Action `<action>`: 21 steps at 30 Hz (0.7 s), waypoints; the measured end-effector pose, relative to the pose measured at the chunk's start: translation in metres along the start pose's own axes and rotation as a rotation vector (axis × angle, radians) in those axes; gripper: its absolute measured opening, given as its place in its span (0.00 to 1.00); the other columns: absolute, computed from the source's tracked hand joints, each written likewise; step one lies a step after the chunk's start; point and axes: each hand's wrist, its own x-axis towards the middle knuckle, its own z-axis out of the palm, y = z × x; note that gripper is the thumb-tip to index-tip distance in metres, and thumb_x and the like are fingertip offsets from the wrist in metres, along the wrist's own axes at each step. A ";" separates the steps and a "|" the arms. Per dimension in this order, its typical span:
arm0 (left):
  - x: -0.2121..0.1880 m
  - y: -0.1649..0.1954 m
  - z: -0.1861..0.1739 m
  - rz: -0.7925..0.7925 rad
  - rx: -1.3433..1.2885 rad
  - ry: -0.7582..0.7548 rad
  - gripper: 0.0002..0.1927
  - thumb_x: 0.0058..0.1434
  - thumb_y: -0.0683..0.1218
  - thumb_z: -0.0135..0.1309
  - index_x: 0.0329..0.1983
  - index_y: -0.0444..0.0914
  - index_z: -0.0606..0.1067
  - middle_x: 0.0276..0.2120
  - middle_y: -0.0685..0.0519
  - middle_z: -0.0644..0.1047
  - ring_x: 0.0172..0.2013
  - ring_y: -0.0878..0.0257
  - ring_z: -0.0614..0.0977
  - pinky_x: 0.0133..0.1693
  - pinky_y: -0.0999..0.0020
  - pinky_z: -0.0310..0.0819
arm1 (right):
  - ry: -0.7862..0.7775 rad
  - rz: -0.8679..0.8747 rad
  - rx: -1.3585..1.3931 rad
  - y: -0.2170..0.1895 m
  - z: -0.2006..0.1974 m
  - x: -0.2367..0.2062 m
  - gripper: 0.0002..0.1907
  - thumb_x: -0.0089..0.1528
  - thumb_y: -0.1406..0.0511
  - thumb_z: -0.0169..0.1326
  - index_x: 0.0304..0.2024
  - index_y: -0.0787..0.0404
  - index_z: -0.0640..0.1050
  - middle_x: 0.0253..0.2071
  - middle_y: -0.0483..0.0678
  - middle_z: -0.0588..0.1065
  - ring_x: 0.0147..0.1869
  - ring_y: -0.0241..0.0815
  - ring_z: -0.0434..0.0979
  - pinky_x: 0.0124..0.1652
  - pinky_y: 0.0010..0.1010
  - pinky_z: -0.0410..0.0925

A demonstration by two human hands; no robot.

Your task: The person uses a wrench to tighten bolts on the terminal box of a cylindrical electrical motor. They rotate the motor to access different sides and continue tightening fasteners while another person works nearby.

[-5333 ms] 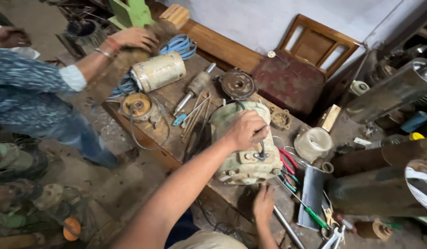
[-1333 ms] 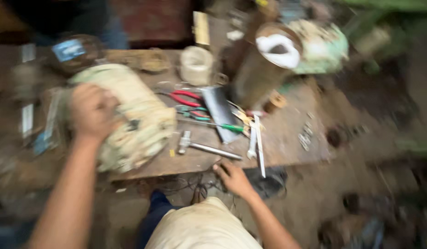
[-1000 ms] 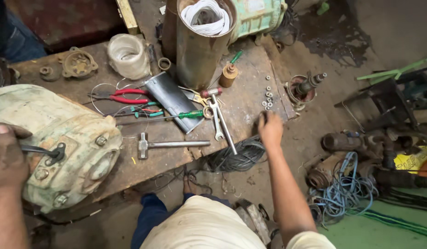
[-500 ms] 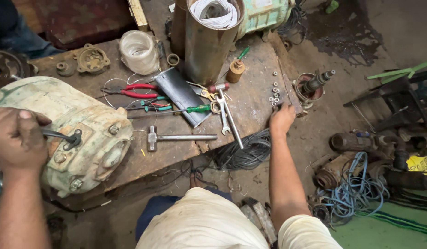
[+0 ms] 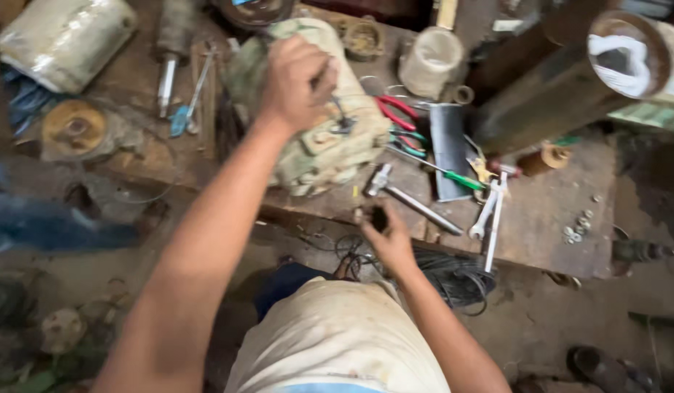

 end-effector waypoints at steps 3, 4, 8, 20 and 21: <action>0.000 0.004 -0.011 -0.039 -0.027 0.017 0.13 0.71 0.47 0.54 0.30 0.38 0.75 0.31 0.50 0.77 0.38 0.50 0.76 0.45 0.54 0.67 | -0.026 0.211 -0.116 0.000 0.062 0.003 0.13 0.62 0.65 0.65 0.45 0.67 0.79 0.36 0.47 0.79 0.40 0.35 0.74 0.42 0.29 0.70; 0.003 0.002 -0.013 -0.041 -0.025 0.022 0.14 0.71 0.47 0.54 0.29 0.38 0.75 0.30 0.50 0.76 0.38 0.50 0.76 0.44 0.53 0.67 | -0.017 0.294 -0.181 -0.001 0.076 0.007 0.12 0.62 0.64 0.67 0.41 0.67 0.82 0.32 0.48 0.80 0.36 0.36 0.73 0.39 0.30 0.70; 0.004 -0.003 -0.021 -0.095 -0.064 0.022 0.16 0.70 0.48 0.53 0.27 0.37 0.75 0.27 0.49 0.76 0.36 0.50 0.76 0.43 0.54 0.68 | 0.167 0.263 -0.170 -0.013 0.120 0.013 0.13 0.58 0.64 0.67 0.41 0.65 0.81 0.36 0.47 0.83 0.38 0.32 0.78 0.42 0.27 0.71; -0.011 -0.026 -0.028 -0.126 -0.131 0.074 0.18 0.71 0.53 0.49 0.31 0.38 0.80 0.33 0.51 0.80 0.38 0.55 0.78 0.46 0.57 0.70 | 0.429 0.245 -0.241 -0.026 0.188 0.011 0.12 0.59 0.65 0.66 0.40 0.67 0.81 0.35 0.50 0.84 0.37 0.33 0.82 0.42 0.29 0.74; -0.012 -0.027 -0.028 -0.136 -0.136 0.070 0.18 0.71 0.53 0.49 0.30 0.38 0.79 0.32 0.51 0.80 0.38 0.55 0.78 0.46 0.57 0.70 | 0.421 0.243 -0.209 -0.028 0.191 0.010 0.11 0.60 0.65 0.65 0.41 0.67 0.81 0.36 0.51 0.84 0.37 0.34 0.82 0.42 0.29 0.74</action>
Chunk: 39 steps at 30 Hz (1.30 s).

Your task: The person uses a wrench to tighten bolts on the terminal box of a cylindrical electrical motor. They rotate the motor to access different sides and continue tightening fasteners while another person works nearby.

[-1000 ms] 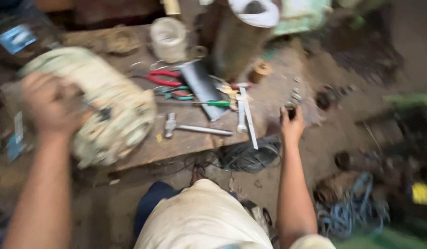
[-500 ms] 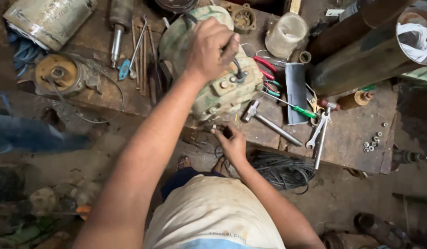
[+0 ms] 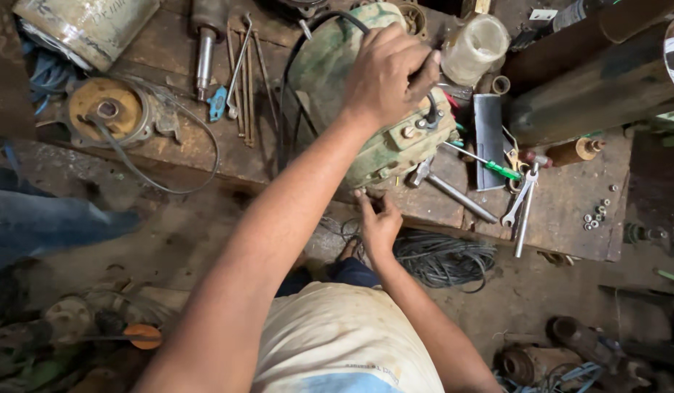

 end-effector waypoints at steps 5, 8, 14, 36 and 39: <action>0.004 -0.003 -0.005 -0.013 -0.020 -0.028 0.18 0.70 0.53 0.50 0.28 0.41 0.79 0.29 0.52 0.79 0.35 0.56 0.78 0.45 0.56 0.70 | 0.038 -0.203 -0.228 -0.014 -0.001 -0.003 0.12 0.61 0.65 0.64 0.44 0.66 0.82 0.37 0.56 0.82 0.37 0.38 0.83 0.42 0.31 0.73; 0.000 -0.004 -0.009 0.006 -0.040 0.016 0.18 0.69 0.53 0.50 0.27 0.40 0.77 0.28 0.50 0.77 0.37 0.52 0.78 0.45 0.54 0.70 | 0.030 -0.267 -0.291 -0.014 -0.001 -0.004 0.12 0.61 0.65 0.64 0.43 0.66 0.82 0.37 0.57 0.82 0.38 0.39 0.83 0.42 0.33 0.74; -0.004 -0.010 -0.009 -0.049 -0.048 0.082 0.21 0.66 0.56 0.51 0.21 0.40 0.71 0.25 0.48 0.73 0.34 0.48 0.78 0.41 0.50 0.70 | -0.087 0.020 -0.145 0.015 0.007 -0.007 0.14 0.68 0.60 0.58 0.40 0.68 0.81 0.32 0.50 0.80 0.35 0.38 0.77 0.41 0.32 0.72; -0.015 0.017 -0.031 -0.088 0.087 -0.003 0.24 0.65 0.66 0.43 0.37 0.47 0.81 0.33 0.60 0.82 0.43 0.64 0.81 0.53 0.63 0.73 | -0.292 0.531 0.318 0.029 0.032 -0.001 0.20 0.75 0.53 0.39 0.37 0.60 0.68 0.19 0.45 0.64 0.16 0.40 0.59 0.17 0.33 0.53; -0.013 0.014 -0.030 -0.075 0.110 -0.006 0.20 0.62 0.63 0.48 0.33 0.46 0.80 0.28 0.58 0.79 0.39 0.62 0.80 0.48 0.62 0.73 | -0.243 0.262 0.257 0.031 0.020 -0.007 0.17 0.75 0.59 0.39 0.48 0.67 0.72 0.22 0.48 0.64 0.19 0.40 0.59 0.20 0.34 0.54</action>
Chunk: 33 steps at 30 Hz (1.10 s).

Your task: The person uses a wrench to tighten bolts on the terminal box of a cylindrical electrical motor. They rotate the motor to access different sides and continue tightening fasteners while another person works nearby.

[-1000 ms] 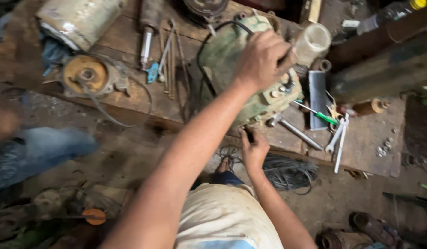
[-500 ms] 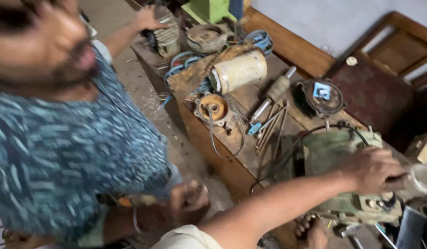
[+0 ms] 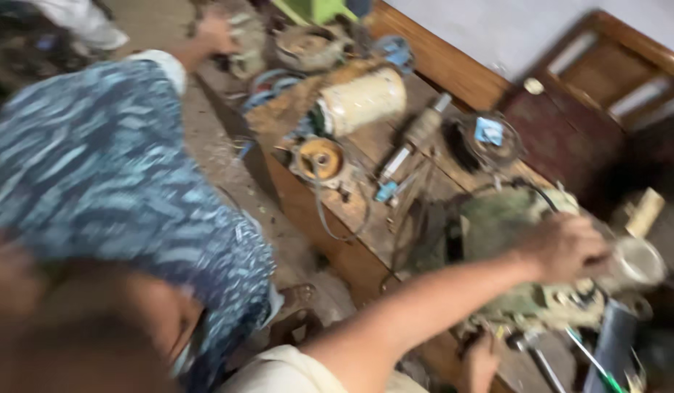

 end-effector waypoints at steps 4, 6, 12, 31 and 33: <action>0.005 -0.006 0.003 -0.016 -0.019 -0.021 0.15 0.61 0.57 0.55 0.25 0.43 0.77 0.29 0.53 0.77 0.40 0.55 0.79 0.48 0.56 0.72 | 0.097 -0.497 -0.536 -0.002 -0.004 -0.008 0.22 0.73 0.61 0.44 0.62 0.71 0.65 0.49 0.67 0.67 0.50 0.62 0.65 0.48 0.45 0.59; 0.007 -0.007 0.001 0.056 -0.136 0.038 0.12 0.65 0.53 0.53 0.33 0.42 0.77 0.30 0.54 0.77 0.39 0.55 0.78 0.49 0.56 0.72 | 0.118 -0.674 -0.718 -0.003 0.000 -0.010 0.29 0.72 0.62 0.47 0.70 0.74 0.61 0.62 0.77 0.68 0.65 0.72 0.68 0.62 0.50 0.61; 0.014 -0.001 -0.011 0.048 -0.159 0.041 0.13 0.65 0.51 0.53 0.27 0.41 0.76 0.28 0.52 0.76 0.38 0.52 0.78 0.48 0.55 0.71 | 0.154 -0.402 -0.538 -0.010 0.011 0.002 0.18 0.75 0.59 0.42 0.55 0.70 0.68 0.45 0.69 0.72 0.48 0.70 0.73 0.49 0.51 0.66; 0.015 -0.011 0.011 0.044 -0.109 -0.034 0.24 0.72 0.55 0.44 0.23 0.40 0.76 0.25 0.51 0.77 0.34 0.56 0.77 0.46 0.58 0.69 | 0.076 -0.297 -0.496 -0.002 -0.001 0.021 0.20 0.76 0.57 0.36 0.37 0.61 0.71 0.32 0.57 0.70 0.34 0.65 0.66 0.37 0.53 0.59; 0.015 -0.012 0.011 0.042 -0.113 -0.043 0.23 0.72 0.55 0.44 0.23 0.40 0.76 0.25 0.51 0.77 0.34 0.56 0.77 0.46 0.58 0.69 | -0.017 0.077 -0.129 -0.003 -0.007 0.023 0.21 0.77 0.54 0.36 0.37 0.60 0.71 0.28 0.53 0.68 0.29 0.59 0.61 0.33 0.48 0.56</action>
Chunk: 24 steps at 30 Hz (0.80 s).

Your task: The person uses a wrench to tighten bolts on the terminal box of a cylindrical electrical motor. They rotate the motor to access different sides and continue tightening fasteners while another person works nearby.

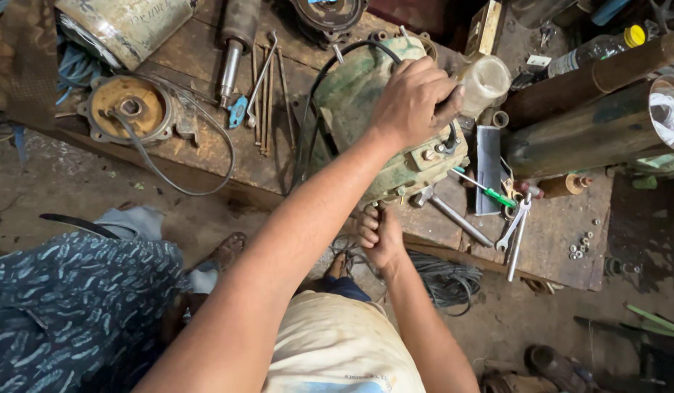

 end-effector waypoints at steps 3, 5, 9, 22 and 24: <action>0.001 -0.001 -0.001 0.007 -0.010 0.014 0.22 0.71 0.54 0.46 0.24 0.39 0.77 0.25 0.50 0.77 0.34 0.55 0.77 0.45 0.57 0.68 | -0.007 -0.068 0.002 -0.008 -0.004 -0.011 0.21 0.77 0.54 0.38 0.38 0.62 0.69 0.27 0.54 0.66 0.27 0.58 0.60 0.32 0.47 0.56; 0.001 0.000 -0.003 0.045 -0.013 0.062 0.21 0.71 0.53 0.46 0.25 0.38 0.76 0.27 0.50 0.77 0.36 0.54 0.77 0.47 0.57 0.68 | 0.225 -0.891 -0.718 -0.013 0.000 -0.023 0.19 0.76 0.57 0.40 0.41 0.67 0.69 0.34 0.64 0.68 0.34 0.71 0.69 0.36 0.53 0.64; 0.000 0.002 -0.004 0.023 -0.035 0.059 0.20 0.70 0.52 0.48 0.25 0.38 0.77 0.27 0.50 0.77 0.36 0.54 0.77 0.46 0.57 0.68 | 0.314 -0.820 -0.756 -0.012 0.015 -0.027 0.17 0.75 0.58 0.40 0.39 0.63 0.70 0.31 0.60 0.69 0.32 0.70 0.70 0.33 0.54 0.64; -0.001 -0.004 0.006 0.019 -0.011 0.014 0.21 0.71 0.54 0.46 0.26 0.40 0.79 0.27 0.51 0.79 0.34 0.57 0.78 0.46 0.58 0.69 | 0.293 -0.972 -0.643 -0.014 0.010 -0.021 0.23 0.83 0.54 0.30 0.46 0.60 0.71 0.36 0.51 0.72 0.36 0.49 0.72 0.40 0.34 0.64; -0.001 -0.004 0.004 0.008 0.004 0.003 0.21 0.70 0.53 0.47 0.25 0.40 0.78 0.26 0.51 0.79 0.34 0.56 0.78 0.46 0.57 0.69 | 0.212 -0.629 -0.250 -0.010 0.017 -0.018 0.23 0.83 0.52 0.33 0.44 0.60 0.69 0.34 0.49 0.70 0.34 0.48 0.68 0.37 0.36 0.60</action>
